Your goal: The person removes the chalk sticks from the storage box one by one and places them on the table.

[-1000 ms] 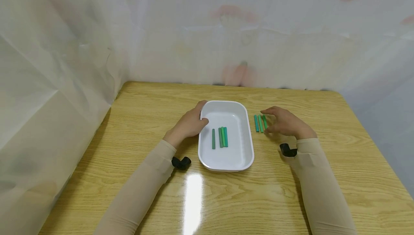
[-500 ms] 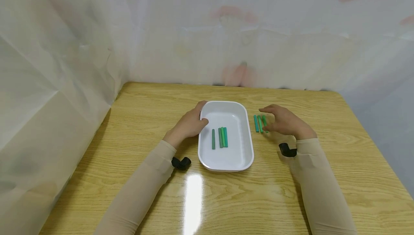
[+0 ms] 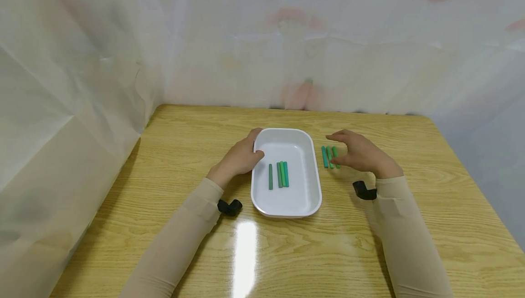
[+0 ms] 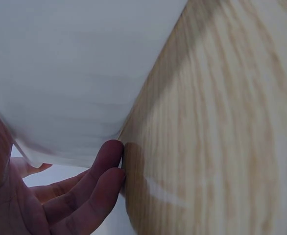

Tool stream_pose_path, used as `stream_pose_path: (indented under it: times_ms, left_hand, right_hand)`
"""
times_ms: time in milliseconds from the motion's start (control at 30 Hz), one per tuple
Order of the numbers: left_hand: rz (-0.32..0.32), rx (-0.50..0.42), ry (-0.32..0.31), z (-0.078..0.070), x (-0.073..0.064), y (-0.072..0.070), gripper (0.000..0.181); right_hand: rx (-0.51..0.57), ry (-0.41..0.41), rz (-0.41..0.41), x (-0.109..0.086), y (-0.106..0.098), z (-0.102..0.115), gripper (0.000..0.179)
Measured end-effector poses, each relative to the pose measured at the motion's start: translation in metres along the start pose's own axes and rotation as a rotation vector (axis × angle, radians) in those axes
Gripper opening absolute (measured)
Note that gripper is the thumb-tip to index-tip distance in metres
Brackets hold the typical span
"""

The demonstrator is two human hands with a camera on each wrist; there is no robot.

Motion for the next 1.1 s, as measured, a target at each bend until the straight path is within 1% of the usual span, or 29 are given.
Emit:
stream_pose_path:
  times_ms: [267, 600, 833, 1100]
  left_hand:
    - [-0.001, 0.003, 0.014, 0.002, 0.001, 0.000, 0.072]
    - [0.004, 0.008, 0.006, 0.001, 0.000, 0.000, 0.074]
    - [0.000, 0.009, 0.010, 0.001, 0.000, 0.000, 0.073]
    - [-0.003, 0.013, 0.004, 0.001, 0.001, 0.000, 0.073]
  right_hand:
    - [-0.021, -0.024, -0.013, -0.002, -0.002, 0.007, 0.068]
    - [-0.042, -0.047, -0.032, -0.004, -0.004, 0.013, 0.067]
    - [-0.041, -0.046, -0.034, -0.007, -0.007, 0.023, 0.071]
    - [-0.043, -0.063, -0.047, -0.011, -0.010, 0.032, 0.070]
Point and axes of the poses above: each hand's wrist, its own x-axis towards the middle knuckle, its own y-axis out of the palm, z = x × y, the point moved 4 cm from there along x, towards the middle knuckle, and after that the axes turned 6 degrees about z, right-handed, at the moved point
